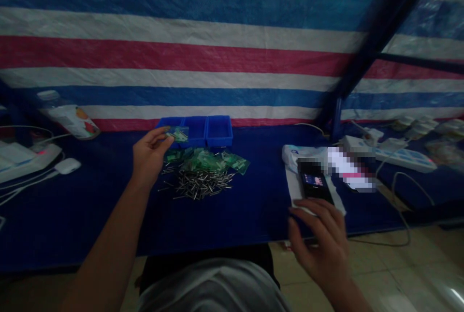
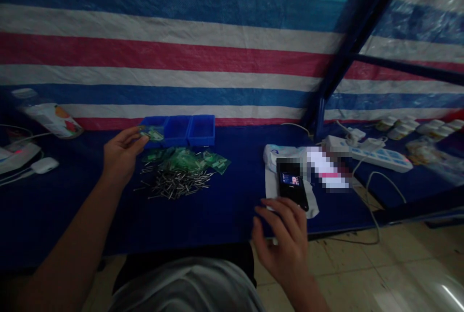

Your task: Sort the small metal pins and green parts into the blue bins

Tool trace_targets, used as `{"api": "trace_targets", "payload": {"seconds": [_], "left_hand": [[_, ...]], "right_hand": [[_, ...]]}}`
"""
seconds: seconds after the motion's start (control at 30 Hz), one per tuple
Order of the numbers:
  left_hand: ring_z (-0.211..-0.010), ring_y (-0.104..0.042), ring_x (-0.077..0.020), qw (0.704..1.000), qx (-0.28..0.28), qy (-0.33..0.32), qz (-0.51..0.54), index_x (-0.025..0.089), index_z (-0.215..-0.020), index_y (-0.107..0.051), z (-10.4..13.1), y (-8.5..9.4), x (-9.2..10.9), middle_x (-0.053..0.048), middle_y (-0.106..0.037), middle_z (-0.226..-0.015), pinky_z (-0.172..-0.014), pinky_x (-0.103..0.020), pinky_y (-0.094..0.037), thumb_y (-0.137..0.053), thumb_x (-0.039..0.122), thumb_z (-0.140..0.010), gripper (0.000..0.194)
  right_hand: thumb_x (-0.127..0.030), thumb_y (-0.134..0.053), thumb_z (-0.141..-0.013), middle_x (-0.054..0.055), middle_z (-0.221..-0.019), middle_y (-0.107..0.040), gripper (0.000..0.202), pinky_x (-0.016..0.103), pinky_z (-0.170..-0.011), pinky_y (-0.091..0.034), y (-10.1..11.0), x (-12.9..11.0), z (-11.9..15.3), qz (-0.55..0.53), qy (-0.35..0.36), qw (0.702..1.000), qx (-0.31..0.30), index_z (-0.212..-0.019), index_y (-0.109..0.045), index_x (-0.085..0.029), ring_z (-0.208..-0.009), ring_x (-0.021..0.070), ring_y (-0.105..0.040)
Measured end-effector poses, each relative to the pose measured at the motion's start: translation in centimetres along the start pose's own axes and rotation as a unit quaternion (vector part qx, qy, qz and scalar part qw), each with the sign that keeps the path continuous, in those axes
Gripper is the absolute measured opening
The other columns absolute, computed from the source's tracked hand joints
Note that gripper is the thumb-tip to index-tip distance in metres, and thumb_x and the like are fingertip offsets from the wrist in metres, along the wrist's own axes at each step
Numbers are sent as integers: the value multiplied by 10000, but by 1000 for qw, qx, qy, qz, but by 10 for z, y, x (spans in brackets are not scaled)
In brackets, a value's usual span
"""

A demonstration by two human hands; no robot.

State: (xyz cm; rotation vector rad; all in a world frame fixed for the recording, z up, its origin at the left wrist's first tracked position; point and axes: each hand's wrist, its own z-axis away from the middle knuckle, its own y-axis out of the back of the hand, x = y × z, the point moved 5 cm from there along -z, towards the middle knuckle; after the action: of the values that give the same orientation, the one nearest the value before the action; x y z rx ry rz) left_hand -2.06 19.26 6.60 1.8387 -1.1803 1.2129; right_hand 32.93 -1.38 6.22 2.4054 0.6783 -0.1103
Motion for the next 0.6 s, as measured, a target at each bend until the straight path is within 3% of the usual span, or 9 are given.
{"api": "trace_targets", "payload": {"seconds": [0.1, 0.27, 0.4, 0.5, 0.6], "left_hand": [[-741, -639, -169, 1000, -2, -6, 2, 184, -977, -698, 0, -1, 1, -34, -682, -829, -636, -264, -530, -796, 329, -610, 407], [-730, -643, -172, 1000, 7, 4, -6, 194, -958, -702, 0, -1, 2, -20, -686, -813, -626, -268, -519, -796, 360, -588, 417], [-708, -626, -157, 1000, 25, 16, 6, 195, -946, -702, 0, 2, 2, -15, -683, -808, -575, -241, -480, -813, 353, -561, 431], [-677, -609, -137, 998, 39, 31, 28, 194, -958, -689, 0, 5, -2, -5, -671, -796, -530, -214, -438, -810, 352, -567, 439], [-692, -631, -143, 998, 46, 28, 36, 193, -924, -663, -2, 6, -4, 1, -679, -795, -556, -222, -461, -808, 347, -571, 411]], "right_hand": [[-265, -688, -812, 114, -1255, -561, 270, 620, -983, -389, 17, 42, 31, 138, -81, 987, 9, -1080, -655, -284, -1237, 395, -466], [-393, -630, -855, 94, -1421, -407, 269, 662, -1060, -300, 14, 71, 48, 148, -103, 983, -46, -1102, -659, -289, -1375, 439, -300], [-379, -625, -858, 107, -1442, -384, 311, 671, -1065, -281, 14, 67, 46, 139, -89, 985, -43, -1154, -610, -286, -1388, 443, -282], [-326, -656, -825, 134, -1375, -454, 400, 657, -1051, -299, 22, 53, 40, 125, -85, 988, 10, -1210, -562, -273, -1349, 433, -343], [-250, -655, -795, 124, -1202, -565, 379, 590, -974, -383, 20, 25, 25, 58, -71, 993, 69, -1165, -576, -270, -1188, 376, -494]]}}
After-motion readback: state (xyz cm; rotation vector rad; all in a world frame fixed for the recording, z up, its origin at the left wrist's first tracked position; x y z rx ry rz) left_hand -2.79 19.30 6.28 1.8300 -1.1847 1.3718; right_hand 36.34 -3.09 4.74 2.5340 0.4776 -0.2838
